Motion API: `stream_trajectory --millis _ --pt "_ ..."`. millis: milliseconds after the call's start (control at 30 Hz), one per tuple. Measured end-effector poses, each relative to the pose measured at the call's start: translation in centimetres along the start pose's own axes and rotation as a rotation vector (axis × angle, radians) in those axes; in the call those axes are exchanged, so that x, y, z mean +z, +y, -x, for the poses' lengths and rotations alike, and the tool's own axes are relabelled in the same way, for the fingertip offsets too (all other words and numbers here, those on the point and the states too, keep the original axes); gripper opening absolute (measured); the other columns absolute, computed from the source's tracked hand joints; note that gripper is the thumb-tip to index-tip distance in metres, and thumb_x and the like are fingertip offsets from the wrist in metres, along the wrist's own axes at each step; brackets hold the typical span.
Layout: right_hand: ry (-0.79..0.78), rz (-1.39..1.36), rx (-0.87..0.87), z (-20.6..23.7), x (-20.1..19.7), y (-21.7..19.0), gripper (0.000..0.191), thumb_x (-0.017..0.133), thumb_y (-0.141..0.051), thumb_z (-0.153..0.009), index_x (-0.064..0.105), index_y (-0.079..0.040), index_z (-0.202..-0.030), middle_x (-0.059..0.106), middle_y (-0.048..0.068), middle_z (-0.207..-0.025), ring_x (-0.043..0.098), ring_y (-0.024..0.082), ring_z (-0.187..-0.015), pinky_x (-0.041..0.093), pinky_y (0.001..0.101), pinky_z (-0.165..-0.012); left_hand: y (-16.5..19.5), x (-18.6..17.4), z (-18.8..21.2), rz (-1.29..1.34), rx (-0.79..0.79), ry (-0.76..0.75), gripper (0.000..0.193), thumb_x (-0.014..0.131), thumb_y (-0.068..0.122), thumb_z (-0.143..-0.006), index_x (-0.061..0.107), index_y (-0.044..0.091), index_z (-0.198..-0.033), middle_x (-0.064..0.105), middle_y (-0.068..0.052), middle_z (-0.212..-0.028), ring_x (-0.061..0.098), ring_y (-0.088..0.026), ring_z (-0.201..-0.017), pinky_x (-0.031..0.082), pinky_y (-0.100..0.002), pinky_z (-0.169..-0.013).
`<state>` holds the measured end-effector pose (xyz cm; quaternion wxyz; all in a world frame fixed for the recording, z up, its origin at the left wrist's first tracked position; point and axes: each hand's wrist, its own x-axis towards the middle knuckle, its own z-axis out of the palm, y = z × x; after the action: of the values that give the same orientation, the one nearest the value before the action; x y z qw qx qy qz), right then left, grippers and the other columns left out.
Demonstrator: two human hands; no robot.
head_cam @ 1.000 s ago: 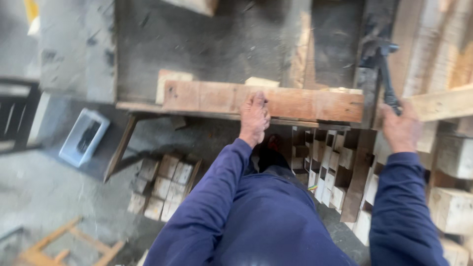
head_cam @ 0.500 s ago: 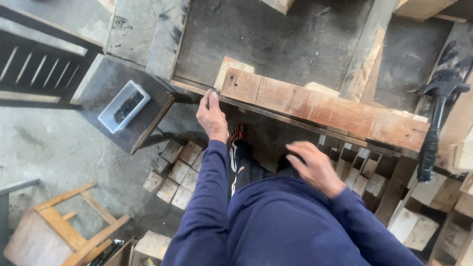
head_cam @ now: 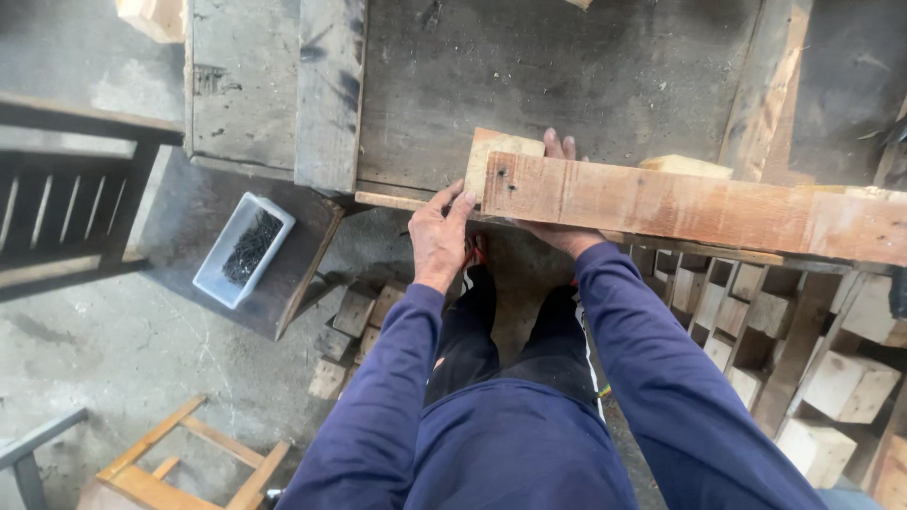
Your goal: The person assembles wooden pieces by aligning smaller blocks onto a longer plank and securing them with nails. They repeatedly pick up nails from a container, position the wood, and hammer the nails into place.
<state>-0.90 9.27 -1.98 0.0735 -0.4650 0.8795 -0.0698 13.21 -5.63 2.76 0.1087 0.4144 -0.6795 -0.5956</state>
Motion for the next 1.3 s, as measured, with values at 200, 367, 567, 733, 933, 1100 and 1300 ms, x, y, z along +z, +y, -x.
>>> stream_trajectory --millis 200,367,567,733,933,1100,1300 --pt "-0.138 0.02 -0.019 0.2 0.2 1.3 0.097 0.058 -0.075 -0.084 0.034 -0.018 -0.158 0.021 0.022 -0.165 0.021 0.038 -0.154 0.025 0.0593 -0.121 -1.1 -0.1 0.4 0.085 -0.016 -0.137 0.042 0.073 0.03 -0.096 0.071 0.0 -0.125 0.081 -0.013 -0.106 0.069 -0.011 -0.095 0.055 -0.027 -0.089" --pt "0.136 0.35 -0.235 0.9 0.3 1.5 0.075 0.053 -0.065 -0.105 0.04 -0.015 -0.159 0.041 0.026 -0.155 0.04 0.042 -0.146 0.029 0.0583 -0.128 -0.2 0.7 1.2 0.001 0.049 -0.141 0.046 0.073 0.029 -0.097 0.067 0.0 -0.132 0.077 -0.016 -0.114 0.07 -0.012 -0.104 0.054 -0.028 -0.093" --pt "0.319 0.065 0.021 5.1 1.0 2.6 0.076 0.064 -0.056 -0.102 0.048 0.0 -0.15 0.046 0.032 -0.148 0.049 0.048 -0.135 0.042 0.0564 -0.111 3.3 3.7 2.7 -0.296 0.423 -0.12 0.042 0.073 0.029 -0.097 0.072 0.003 -0.13 0.076 -0.015 -0.093 0.072 -0.022 -0.08 0.056 -0.035 -0.073" --pt "0.114 -0.727 0.549 10.1 1.7 5.0 0.035 0.075 -0.03 -0.096 0.071 -0.007 -0.122 0.074 0.015 -0.113 0.071 0.033 -0.108 0.058 0.0427 -0.092 7.2 11.6 2.1 -0.674 0.768 -0.412 0.066 0.08 0.039 -0.09 0.058 0.003 -0.14 0.072 -0.015 -0.088 0.071 -0.031 -0.072 0.055 -0.042 -0.061" --pt "0.22 -0.688 0.488 12.1 1.9 5.9 0.017 0.07 -0.007 -0.084 0.063 -0.001 -0.098 0.069 0.017 -0.097 0.07 0.034 -0.089 0.059 0.0409 -0.08 9.2 19.5 0.8 -1.044 0.705 -0.799 0.113 0.087 0.049 -0.07 0.032 -0.011 -0.148 0.07 -0.023 -0.088 0.072 -0.038 -0.077 0.057 -0.045 -0.062" --pt "0.449 -0.716 0.475 18.5 -0.9 7.3 0.032 0.072 -0.007 -0.091 0.066 0.0 -0.122 0.064 0.021 -0.124 0.064 0.038 -0.112 0.054 0.0399 -0.094 9.3 21.2 0.9 -1.012 0.754 -0.811 0.106 0.088 0.046 -0.072 0.036 -0.016 -0.142 0.071 -0.023 -0.085 0.073 -0.039 -0.077 0.057 -0.046 -0.062" --pt "0.268 -0.445 0.623 23.2 -2.4 15.8 0.067 0.083 -0.023 -0.088 0.048 0.005 -0.138 0.05 0.028 -0.137 0.054 0.04 -0.129 0.048 0.0469 -0.11 10.7 22.7 0.0 -1.045 0.691 -0.854 0.067 0.086 0.04 -0.082 0.049 -0.003 -0.119 0.069 -0.019 -0.07 0.072 -0.032 -0.061 0.057 -0.041 -0.054"
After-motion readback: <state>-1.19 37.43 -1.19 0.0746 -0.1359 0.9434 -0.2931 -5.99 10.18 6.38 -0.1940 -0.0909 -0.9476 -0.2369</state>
